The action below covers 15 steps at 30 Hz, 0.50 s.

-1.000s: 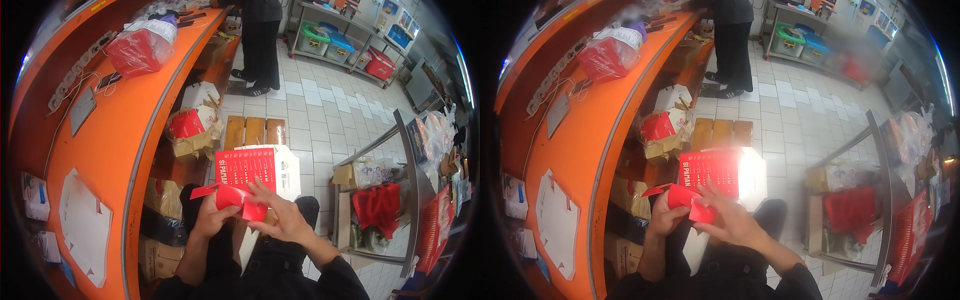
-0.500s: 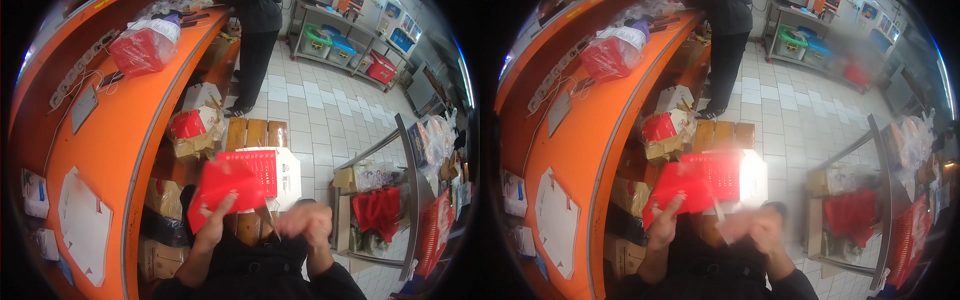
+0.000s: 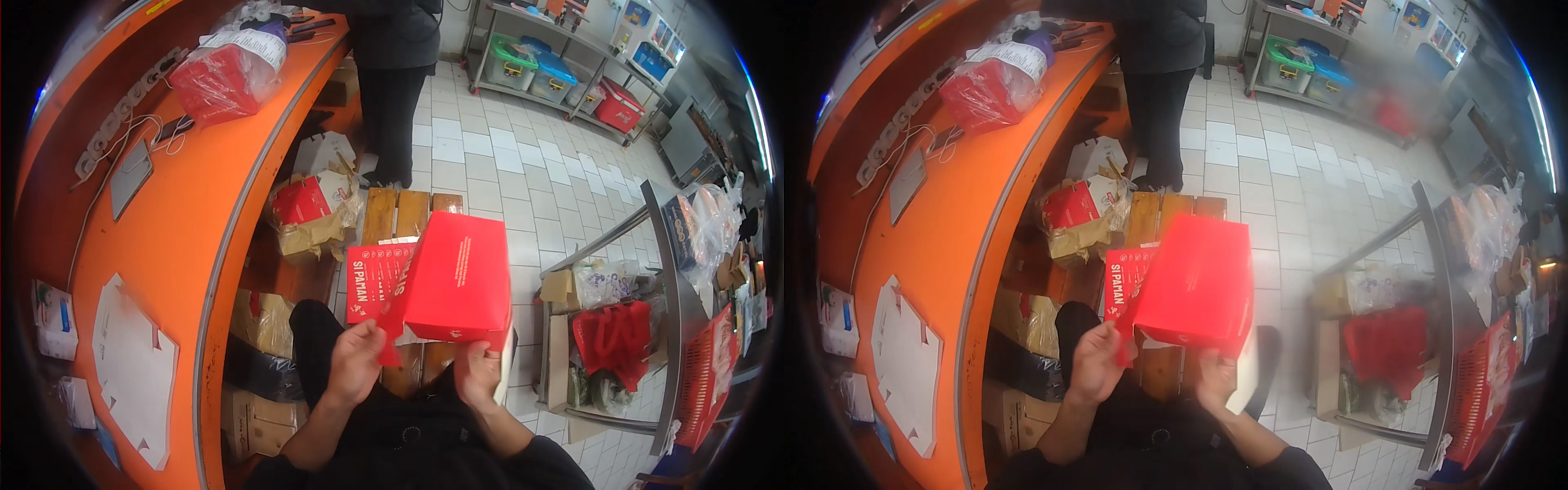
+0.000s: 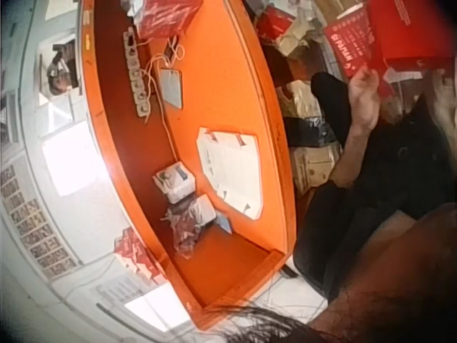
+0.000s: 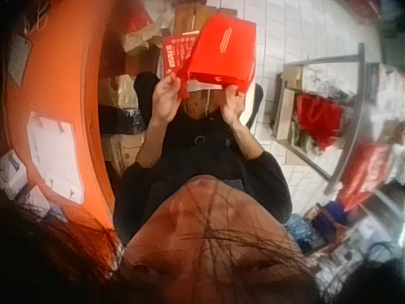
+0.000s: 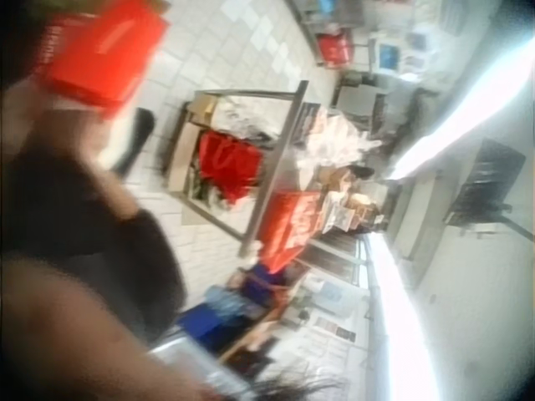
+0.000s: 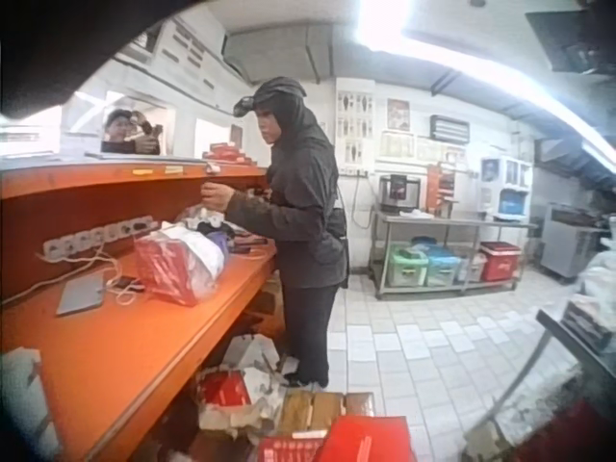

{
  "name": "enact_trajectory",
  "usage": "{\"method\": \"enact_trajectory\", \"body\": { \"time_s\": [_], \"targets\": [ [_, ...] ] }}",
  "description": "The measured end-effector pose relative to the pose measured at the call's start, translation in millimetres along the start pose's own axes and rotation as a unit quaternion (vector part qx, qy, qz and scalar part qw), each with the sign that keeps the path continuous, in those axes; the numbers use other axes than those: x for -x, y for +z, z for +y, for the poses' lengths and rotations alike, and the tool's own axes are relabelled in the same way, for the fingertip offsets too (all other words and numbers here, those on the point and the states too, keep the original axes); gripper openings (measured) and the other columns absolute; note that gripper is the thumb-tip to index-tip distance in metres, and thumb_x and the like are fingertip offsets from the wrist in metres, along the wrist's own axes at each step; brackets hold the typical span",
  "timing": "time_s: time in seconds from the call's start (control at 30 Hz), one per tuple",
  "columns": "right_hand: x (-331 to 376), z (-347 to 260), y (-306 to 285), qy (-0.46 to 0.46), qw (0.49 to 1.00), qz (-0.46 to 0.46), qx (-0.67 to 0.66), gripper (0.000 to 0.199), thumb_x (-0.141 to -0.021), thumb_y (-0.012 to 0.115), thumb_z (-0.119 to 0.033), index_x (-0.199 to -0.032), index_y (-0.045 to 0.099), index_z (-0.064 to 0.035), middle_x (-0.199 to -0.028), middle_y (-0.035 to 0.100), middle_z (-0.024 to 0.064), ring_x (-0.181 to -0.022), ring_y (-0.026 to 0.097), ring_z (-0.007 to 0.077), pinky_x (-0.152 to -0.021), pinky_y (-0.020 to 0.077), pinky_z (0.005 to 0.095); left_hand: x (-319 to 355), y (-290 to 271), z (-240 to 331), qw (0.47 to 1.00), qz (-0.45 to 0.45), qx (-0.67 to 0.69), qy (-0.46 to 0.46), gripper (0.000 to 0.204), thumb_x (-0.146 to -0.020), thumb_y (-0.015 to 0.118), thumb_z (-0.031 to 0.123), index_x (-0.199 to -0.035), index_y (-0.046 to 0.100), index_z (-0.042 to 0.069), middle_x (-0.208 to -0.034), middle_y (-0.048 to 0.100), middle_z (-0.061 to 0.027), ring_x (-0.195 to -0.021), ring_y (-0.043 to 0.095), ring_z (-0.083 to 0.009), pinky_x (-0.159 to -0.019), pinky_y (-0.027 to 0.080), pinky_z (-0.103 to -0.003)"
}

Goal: The person assembles several cardboard food containers by hand, folding the flaps and interlocking the tabs to form the box structure.

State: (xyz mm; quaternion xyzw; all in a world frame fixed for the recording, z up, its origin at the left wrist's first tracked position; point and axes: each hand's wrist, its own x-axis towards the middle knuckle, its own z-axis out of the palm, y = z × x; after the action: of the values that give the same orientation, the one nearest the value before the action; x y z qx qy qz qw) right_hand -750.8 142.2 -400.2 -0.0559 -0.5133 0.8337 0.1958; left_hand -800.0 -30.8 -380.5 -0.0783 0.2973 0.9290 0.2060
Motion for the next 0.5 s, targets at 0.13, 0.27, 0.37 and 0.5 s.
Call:
{"method": "enact_trajectory", "body": {
  "time_s": [0.13, 0.27, 0.37, 0.5],
  "targets": [
    [25, 43, -16, 0.069, 0.953, -0.037, 0.294, 0.040, -0.103, 0.046, -0.035, -0.119, 0.058, -0.0009, -0.107, 0.064, 0.0163, -0.099, 0.062, 0.0296, -0.084, 0.0471, 0.0422, 3, -6, -34, 0.999, -0.042, 0.022, -0.003, 0.010, -0.086, 0.071, 0.000, -0.095, 0.068, -0.003, -0.082, 0.069, -0.0077, -0.061, 0.057, -0.0079, -0.057, 0.046, -0.022],
    [18, 19, -5, 0.053, 0.978, -0.133, 0.151, 0.044, -0.103, 0.047, -0.038, -0.127, 0.055, -0.0025, -0.117, 0.063, 0.0107, -0.105, 0.058, 0.0200, -0.090, 0.0451, 0.0349, -7, -16, -25, 0.956, 0.092, -0.250, 0.121, 0.008, -0.084, 0.074, 0.002, -0.086, 0.070, -0.005, -0.079, 0.071, -0.0107, -0.052, 0.052, -0.0056, -0.050, 0.040, -0.021],
    [18, 32, -10, 0.044, 0.987, -0.125, 0.095, 0.044, -0.103, 0.048, -0.038, -0.126, 0.056, -0.0019, -0.117, 0.064, 0.0104, -0.106, 0.059, 0.0182, -0.090, 0.0458, 0.0330, -8, -11, -19, 0.976, 0.025, -0.217, 0.016, 0.011, -0.086, 0.073, 0.005, -0.086, 0.069, -0.005, -0.080, 0.071, -0.0093, -0.055, 0.053, -0.0056, -0.050, 0.038, -0.021],
    [13, 15, 0, 0.083, 0.970, -0.056, 0.220, 0.035, -0.104, 0.048, -0.030, -0.117, 0.063, -0.0012, -0.106, 0.068, 0.0107, -0.094, 0.064, 0.0184, -0.078, 0.0515, 0.0331, -2, -12, -38, 0.990, -0.090, 0.066, -0.084, 0.024, -0.090, 0.071, 0.017, -0.104, 0.064, -0.003, -0.081, 0.069, -0.0076, -0.058, 0.052, -0.0058, -0.053, 0.037, -0.019]
  ]
}}
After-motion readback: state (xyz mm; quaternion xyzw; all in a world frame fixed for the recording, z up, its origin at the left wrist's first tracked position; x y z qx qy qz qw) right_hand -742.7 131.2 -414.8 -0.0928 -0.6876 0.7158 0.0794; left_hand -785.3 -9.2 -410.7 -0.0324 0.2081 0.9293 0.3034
